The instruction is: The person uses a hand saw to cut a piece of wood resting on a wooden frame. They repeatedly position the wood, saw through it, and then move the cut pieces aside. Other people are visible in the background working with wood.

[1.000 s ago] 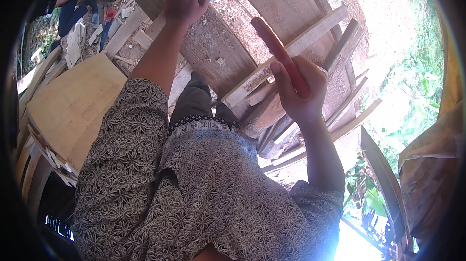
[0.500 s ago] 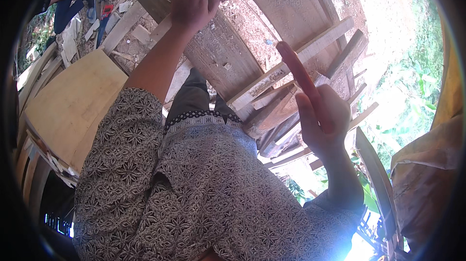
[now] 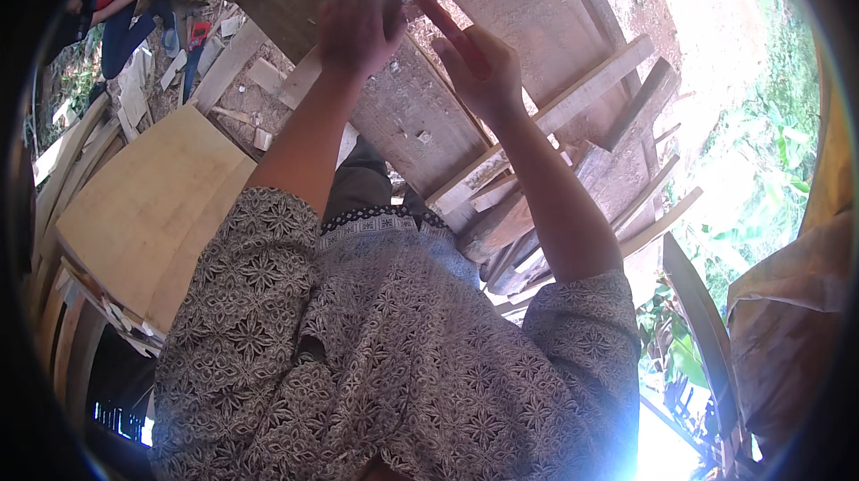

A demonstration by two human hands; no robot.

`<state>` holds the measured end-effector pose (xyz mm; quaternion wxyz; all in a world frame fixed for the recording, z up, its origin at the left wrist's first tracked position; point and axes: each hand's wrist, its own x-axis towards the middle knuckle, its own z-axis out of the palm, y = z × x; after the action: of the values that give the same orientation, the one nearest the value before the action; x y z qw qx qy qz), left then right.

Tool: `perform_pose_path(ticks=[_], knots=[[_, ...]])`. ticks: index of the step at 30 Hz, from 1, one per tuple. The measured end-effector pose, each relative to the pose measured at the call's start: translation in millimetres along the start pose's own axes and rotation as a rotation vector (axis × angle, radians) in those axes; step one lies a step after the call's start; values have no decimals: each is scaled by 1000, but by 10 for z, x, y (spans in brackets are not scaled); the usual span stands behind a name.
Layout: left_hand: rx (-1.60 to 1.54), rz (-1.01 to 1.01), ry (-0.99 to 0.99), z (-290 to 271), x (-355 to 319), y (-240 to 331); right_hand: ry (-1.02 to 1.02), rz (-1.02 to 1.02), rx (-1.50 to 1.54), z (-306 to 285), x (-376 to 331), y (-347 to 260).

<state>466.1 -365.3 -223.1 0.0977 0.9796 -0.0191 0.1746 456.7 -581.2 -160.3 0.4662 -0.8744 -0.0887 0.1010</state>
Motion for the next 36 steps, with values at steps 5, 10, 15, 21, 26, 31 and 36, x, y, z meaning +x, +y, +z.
perform_pose_path(ticks=[5,10,15,21,26,31,36], knots=[[15,19,37,64,-20,-9,54,-176,4,-23,-142,403],[10,-6,58,89,-48,-28,-44,-15,-30,-196,-176,184],[54,-2,48,75,-34,13,-8,-98,-123,-334,-120,-431],[7,-30,62,94,-36,8,-135,37,-209,-1107,-525,-1288],[14,-25,62,61,-46,-38,-163,-53,-330,-1382,-631,-1349],[-41,-6,65,22,-6,-15,-187,201,-116,-843,-234,-1041],[-81,-4,33,35,-64,1,98,30,-123,254,532,-43]])
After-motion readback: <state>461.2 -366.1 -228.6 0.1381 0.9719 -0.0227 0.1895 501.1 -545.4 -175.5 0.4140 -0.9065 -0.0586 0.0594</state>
